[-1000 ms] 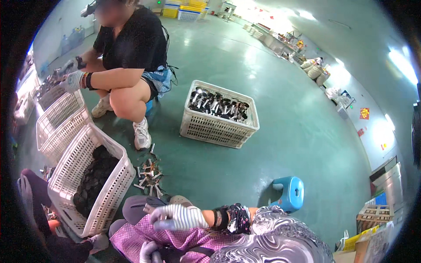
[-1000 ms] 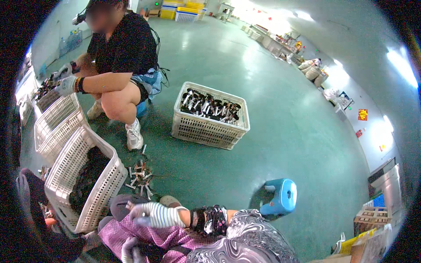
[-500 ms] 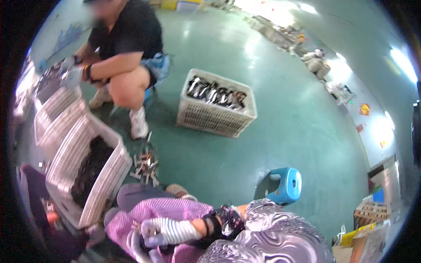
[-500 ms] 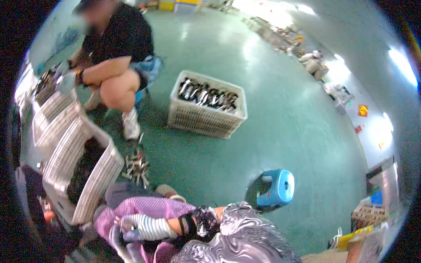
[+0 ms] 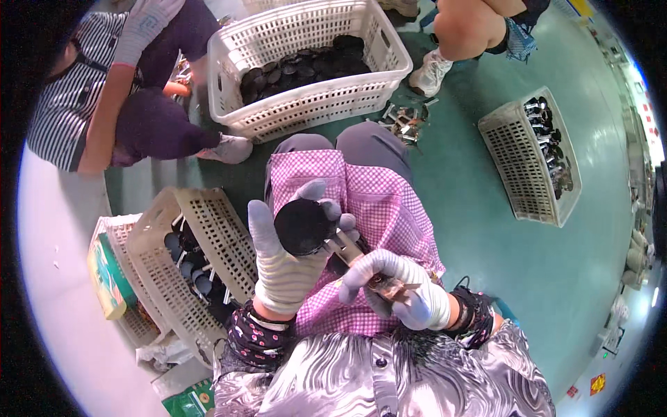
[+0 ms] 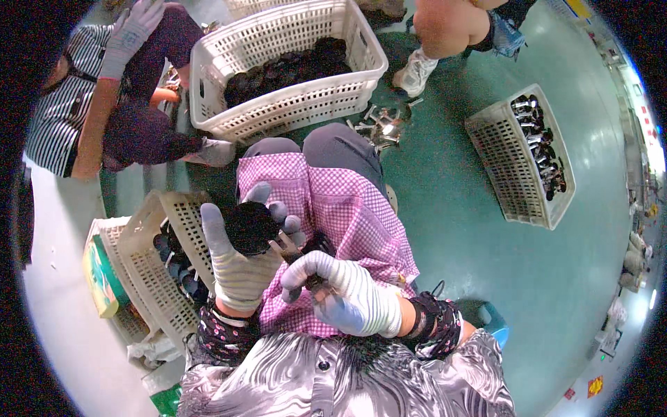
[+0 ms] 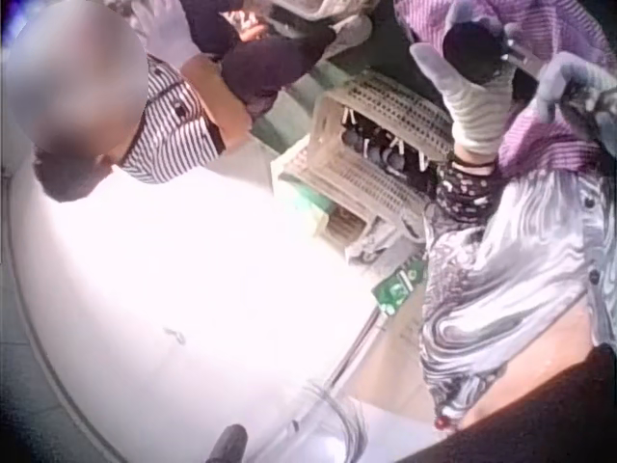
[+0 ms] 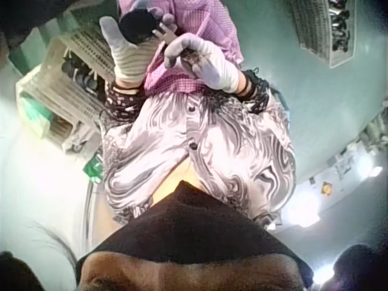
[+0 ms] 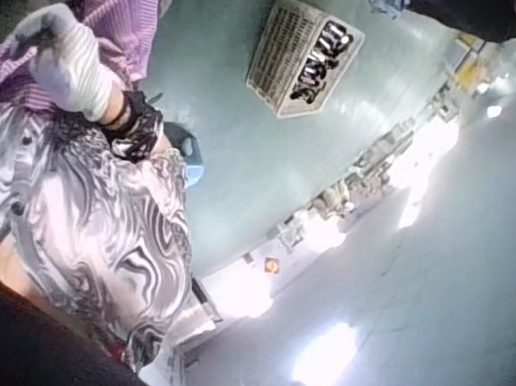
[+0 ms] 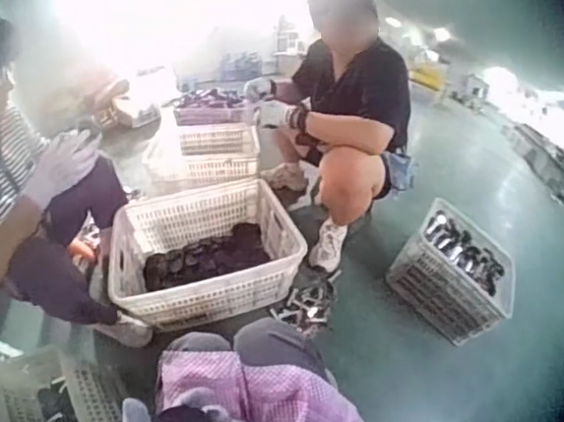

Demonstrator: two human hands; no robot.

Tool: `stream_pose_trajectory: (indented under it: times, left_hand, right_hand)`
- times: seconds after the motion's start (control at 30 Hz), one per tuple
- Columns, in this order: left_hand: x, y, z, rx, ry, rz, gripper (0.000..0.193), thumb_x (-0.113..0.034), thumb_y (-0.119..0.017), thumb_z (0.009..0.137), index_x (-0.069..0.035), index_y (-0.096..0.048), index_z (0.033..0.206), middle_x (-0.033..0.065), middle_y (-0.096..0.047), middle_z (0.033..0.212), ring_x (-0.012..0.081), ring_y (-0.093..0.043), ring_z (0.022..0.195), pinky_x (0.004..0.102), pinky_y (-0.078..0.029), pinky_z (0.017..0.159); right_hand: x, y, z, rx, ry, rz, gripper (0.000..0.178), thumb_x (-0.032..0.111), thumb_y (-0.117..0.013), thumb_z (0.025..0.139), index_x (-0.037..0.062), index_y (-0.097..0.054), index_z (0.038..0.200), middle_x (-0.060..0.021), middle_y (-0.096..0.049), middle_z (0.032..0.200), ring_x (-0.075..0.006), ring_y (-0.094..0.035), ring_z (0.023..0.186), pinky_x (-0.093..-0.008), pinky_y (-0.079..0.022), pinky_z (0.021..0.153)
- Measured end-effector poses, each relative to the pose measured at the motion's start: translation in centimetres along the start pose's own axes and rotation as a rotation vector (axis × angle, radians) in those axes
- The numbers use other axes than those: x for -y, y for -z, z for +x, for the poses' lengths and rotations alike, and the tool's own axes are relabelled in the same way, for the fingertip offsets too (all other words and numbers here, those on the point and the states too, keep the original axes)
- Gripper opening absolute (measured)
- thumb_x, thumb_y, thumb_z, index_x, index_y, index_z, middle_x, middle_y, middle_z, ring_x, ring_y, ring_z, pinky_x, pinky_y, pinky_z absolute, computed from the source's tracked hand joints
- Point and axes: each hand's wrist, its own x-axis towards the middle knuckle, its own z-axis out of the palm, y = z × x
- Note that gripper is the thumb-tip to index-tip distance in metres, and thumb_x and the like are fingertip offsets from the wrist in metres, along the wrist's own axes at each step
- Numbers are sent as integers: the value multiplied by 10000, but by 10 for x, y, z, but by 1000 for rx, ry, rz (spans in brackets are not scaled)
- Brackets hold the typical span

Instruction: Assembling small black plastic components by hand in a manufacturing environment.

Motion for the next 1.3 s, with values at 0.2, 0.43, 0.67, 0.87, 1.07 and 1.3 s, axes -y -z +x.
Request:
stream_pose_trajectory:
  times: [0.2,0.43,0.67,0.87,1.07,1.3]
  left_hand:
    - [3,-1,-3,-33,-9,62,728,-699,-425,802,-83,-508,1183,75,-590,965,276,-596,936,444,-477,859]
    - [4,-1,-2,-59,36,23,716,-700,-429,801,-81,-538,1144,78,-599,958,263,-608,893,435,-494,819]
    - [3,4,2,2,27,357,734,-701,-406,811,-50,-548,1119,55,-574,940,206,-600,878,363,-494,797]
    - [2,7,-1,-12,19,559,788,-712,-334,828,-11,-550,1117,79,-607,935,186,-611,850,314,-491,789]
    - [5,11,0,123,19,742,757,-681,-338,852,-1,-558,1101,68,-579,922,156,-586,883,277,-463,792]
    - [-7,12,2,226,-100,908,552,-475,-418,920,35,-564,1071,98,-566,968,182,-574,894,298,-445,814]
  right_hand:
    - [-13,1,-1,19,-40,-74,600,584,-336,903,21,-541,939,-86,-591,870,-180,-567,827,-310,-441,784]
    - [-15,-4,2,8,-123,-119,575,554,-340,919,15,-537,943,-82,-586,851,-182,-564,835,-316,-442,799]
    - [-13,1,12,-102,-348,-163,658,605,-302,907,22,-587,791,-77,-621,771,-83,-431,428,-225,-354,425]
    - [-15,4,21,-114,-448,-224,612,538,-349,921,52,-628,677,-26,-526,527,-115,-483,472,-273,-388,493]
    - [-15,8,21,-55,-392,-330,647,498,-266,950,47,-595,622,-94,-541,537,-205,-533,514,-315,-413,548]
    - [-27,11,25,-30,-472,-274,590,470,-319,957,4,-647,804,-42,-563,602,-143,-521,613,-303,-414,610]
